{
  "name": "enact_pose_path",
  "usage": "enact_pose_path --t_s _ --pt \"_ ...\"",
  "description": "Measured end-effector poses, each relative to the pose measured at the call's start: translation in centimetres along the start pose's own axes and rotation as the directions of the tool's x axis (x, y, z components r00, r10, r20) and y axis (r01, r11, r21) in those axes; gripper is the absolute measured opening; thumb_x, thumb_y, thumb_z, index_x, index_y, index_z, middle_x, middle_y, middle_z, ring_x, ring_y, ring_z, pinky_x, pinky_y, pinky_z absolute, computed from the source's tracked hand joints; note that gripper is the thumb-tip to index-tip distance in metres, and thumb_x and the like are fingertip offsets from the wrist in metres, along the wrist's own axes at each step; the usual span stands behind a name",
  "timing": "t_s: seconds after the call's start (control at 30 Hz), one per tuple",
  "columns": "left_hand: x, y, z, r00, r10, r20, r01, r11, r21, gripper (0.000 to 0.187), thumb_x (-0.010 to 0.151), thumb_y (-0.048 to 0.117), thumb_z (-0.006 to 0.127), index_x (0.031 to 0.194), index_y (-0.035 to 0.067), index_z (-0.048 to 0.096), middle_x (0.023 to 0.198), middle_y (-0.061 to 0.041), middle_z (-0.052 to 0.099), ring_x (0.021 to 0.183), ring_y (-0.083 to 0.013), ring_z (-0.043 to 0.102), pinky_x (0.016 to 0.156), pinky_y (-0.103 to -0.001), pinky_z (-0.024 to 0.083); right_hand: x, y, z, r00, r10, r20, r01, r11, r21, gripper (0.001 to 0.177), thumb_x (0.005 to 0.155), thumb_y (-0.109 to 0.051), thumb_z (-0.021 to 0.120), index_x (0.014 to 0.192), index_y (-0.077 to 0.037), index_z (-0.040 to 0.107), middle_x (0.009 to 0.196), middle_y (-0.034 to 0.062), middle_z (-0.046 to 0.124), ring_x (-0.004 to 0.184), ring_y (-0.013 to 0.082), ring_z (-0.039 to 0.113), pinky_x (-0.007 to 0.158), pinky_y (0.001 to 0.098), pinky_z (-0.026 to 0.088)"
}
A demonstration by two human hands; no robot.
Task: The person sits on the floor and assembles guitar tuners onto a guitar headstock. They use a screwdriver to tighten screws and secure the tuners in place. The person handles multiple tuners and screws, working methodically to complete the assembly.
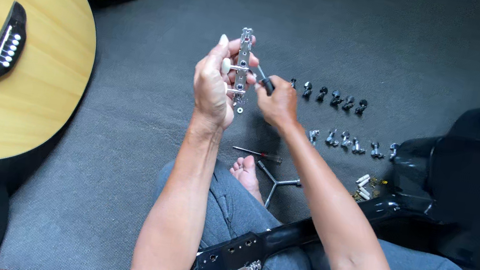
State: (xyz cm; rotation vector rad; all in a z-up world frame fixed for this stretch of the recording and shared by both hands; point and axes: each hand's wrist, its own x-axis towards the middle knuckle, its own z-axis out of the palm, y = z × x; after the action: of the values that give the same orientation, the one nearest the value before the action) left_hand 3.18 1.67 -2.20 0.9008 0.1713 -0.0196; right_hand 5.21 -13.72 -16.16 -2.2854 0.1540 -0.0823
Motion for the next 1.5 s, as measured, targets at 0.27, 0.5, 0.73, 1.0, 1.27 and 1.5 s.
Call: enact_pose_path --t_s 0.27,0.5,0.73,1.0,1.27,1.5 --pt "-1.1 -0.1 1.3 0.986 -0.065 0.155 0.066 0.998 0.000 0.048 0.108 0.036 0.044 0.132 -0.001 0.063 0.085 -0.011 0.068 0.068 -0.0159 0.071 0.063 -0.029 0.064 -7.1 -7.1 -12.3 0.996 -0.044 -0.080 0.059 0.978 0.201 0.032 0.097 -0.016 0.051 0.119 -0.007 0.074 0.084 0.0142 0.067 0.075 0.0216 0.061 0.069 0.0398 0.050" --pt "-2.1 -0.4 2.2 0.956 -0.047 0.291 0.025 0.997 0.079 0.036 0.109 0.023 0.041 0.135 0.006 0.060 0.090 -0.005 0.058 0.070 -0.0120 0.065 0.057 -0.027 0.064 -15.3 -13.7 -16.7 0.957 -0.205 -0.207 0.214 0.977 0.024 0.021 0.102 -0.014 0.060 0.114 -0.002 0.071 0.088 0.0187 0.068 0.075 0.0331 0.067 0.059 0.0420 0.049" --pt "-1.9 -3.1 1.5 0.971 0.107 0.212 -0.153 0.964 0.216 0.054 0.107 0.044 0.040 0.108 0.004 0.075 0.080 -0.009 0.065 0.053 -0.0087 0.058 0.042 -0.022 0.052 -16.8 -13.9 -15.0 0.982 -0.069 -0.176 0.092 0.988 0.126 0.018 0.099 -0.017 0.061 0.098 -0.006 0.076 0.070 0.0094 0.065 0.061 0.0206 0.061 0.053 0.0336 0.046" --pt "-3.0 -2.1 2.5 0.960 0.188 0.210 -0.247 0.918 0.311 0.074 0.105 0.065 0.023 0.082 0.010 0.068 0.067 -0.002 0.059 0.056 -0.0101 0.059 0.049 -0.022 0.055 -16.5 -14.5 -15.0 0.981 -0.084 -0.176 0.111 0.983 0.149 0.024 0.101 -0.019 0.057 0.092 -0.005 0.075 0.061 0.0145 0.065 0.053 0.0235 0.061 0.046 0.0356 0.043" --pt "-3.3 -2.1 2.6 0.945 0.232 0.230 -0.298 0.902 0.313 0.077 0.107 0.062 0.019 0.079 0.010 0.068 0.065 -0.005 0.062 0.057 -0.0117 0.062 0.053 -0.023 0.055 -16.0 -14.7 -14.5 0.981 -0.083 -0.175 0.116 0.976 0.186 0.025 0.102 -0.018 0.056 0.092 -0.005 0.075 0.058 0.0133 0.064 0.051 0.0203 0.059 0.044 0.0327 0.042" --pt "-3.1 -2.2 2.3 0.935 0.260 0.242 -0.327 0.896 0.302 0.082 0.108 0.060 0.019 0.080 0.006 0.074 0.062 -0.008 0.066 0.055 -0.0112 0.065 0.052 -0.023 0.058 -16.1 -14.9 -14.3 0.983 -0.071 -0.171 0.110 0.966 0.232 0.026 0.102 -0.017 0.057 0.090 -0.005 0.076 0.058 0.0144 0.063 0.052 0.0197 0.057 0.045 0.0331 0.043"
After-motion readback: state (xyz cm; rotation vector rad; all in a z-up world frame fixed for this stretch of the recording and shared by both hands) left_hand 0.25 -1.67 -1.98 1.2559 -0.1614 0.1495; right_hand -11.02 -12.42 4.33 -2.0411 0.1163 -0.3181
